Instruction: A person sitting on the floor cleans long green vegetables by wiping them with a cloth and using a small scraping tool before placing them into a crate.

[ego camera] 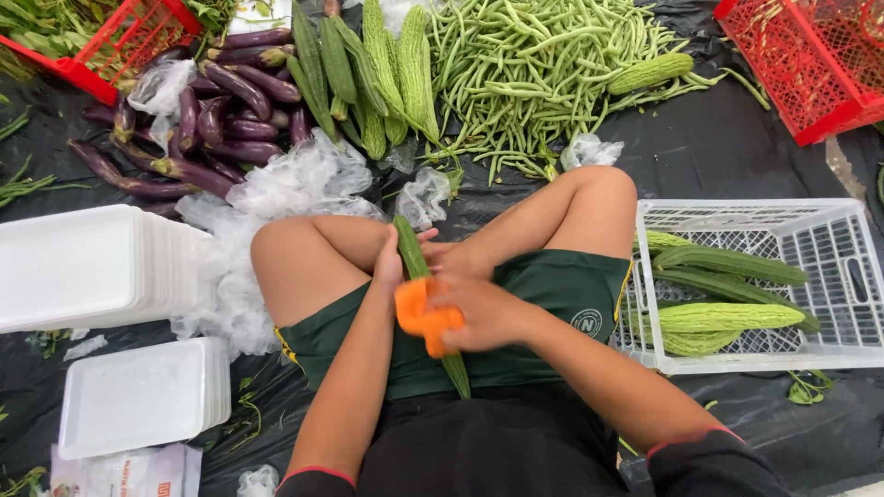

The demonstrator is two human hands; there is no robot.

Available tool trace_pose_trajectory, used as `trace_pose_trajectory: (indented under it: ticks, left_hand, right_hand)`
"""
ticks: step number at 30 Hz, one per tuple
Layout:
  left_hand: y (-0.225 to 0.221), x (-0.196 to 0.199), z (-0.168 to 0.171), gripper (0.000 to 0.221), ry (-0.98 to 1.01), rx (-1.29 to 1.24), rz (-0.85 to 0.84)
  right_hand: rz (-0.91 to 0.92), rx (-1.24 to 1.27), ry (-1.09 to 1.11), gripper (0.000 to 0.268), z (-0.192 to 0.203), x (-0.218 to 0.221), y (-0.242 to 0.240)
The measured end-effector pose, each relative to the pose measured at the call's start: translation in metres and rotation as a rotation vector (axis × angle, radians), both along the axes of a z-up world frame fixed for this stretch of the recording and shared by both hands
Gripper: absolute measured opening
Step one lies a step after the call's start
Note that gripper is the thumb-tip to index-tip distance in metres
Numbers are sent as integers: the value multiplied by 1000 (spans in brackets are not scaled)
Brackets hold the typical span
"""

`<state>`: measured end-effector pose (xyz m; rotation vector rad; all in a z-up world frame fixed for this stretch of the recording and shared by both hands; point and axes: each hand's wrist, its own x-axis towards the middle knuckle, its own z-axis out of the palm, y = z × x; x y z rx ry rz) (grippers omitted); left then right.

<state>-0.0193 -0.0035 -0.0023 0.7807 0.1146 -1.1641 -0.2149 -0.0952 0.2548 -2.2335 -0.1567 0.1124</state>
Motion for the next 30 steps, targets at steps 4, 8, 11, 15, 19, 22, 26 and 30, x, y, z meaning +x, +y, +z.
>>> trace_pose_trajectory:
  ticks: [4,8,11,15,19,22,26,30]
  left_hand:
    - [6,-12,54,76,-35,106,54]
    - [6,-9,61,81,-80,134,31]
    - [7,-5,55,80,-116,160,8]
    - [9,-16,100,66,-88,229,74]
    - [12,-17,92,75,-67,181,42]
    - [15,-6,65,71,-20,133,64]
    - [10,5,30,63,86,14,88]
    - [2,11,-1,61,178,-115,107]
  right_hand:
    - [63,63,258,29,23,-24,-5]
    - [83,305,477,35,-13,-20,-37]
    - [-94,499,470,43,-29,1,-52]
    - [-578,428,223,54,-81,41,-47]
    - [-609,297,110,61,-98,69,-35]
    - [-525,257,-176,63,-100,71,-7]
    - [-395,84,-3,51,-63,48,14]
    - [-213,91,52,45,-21,20,12]
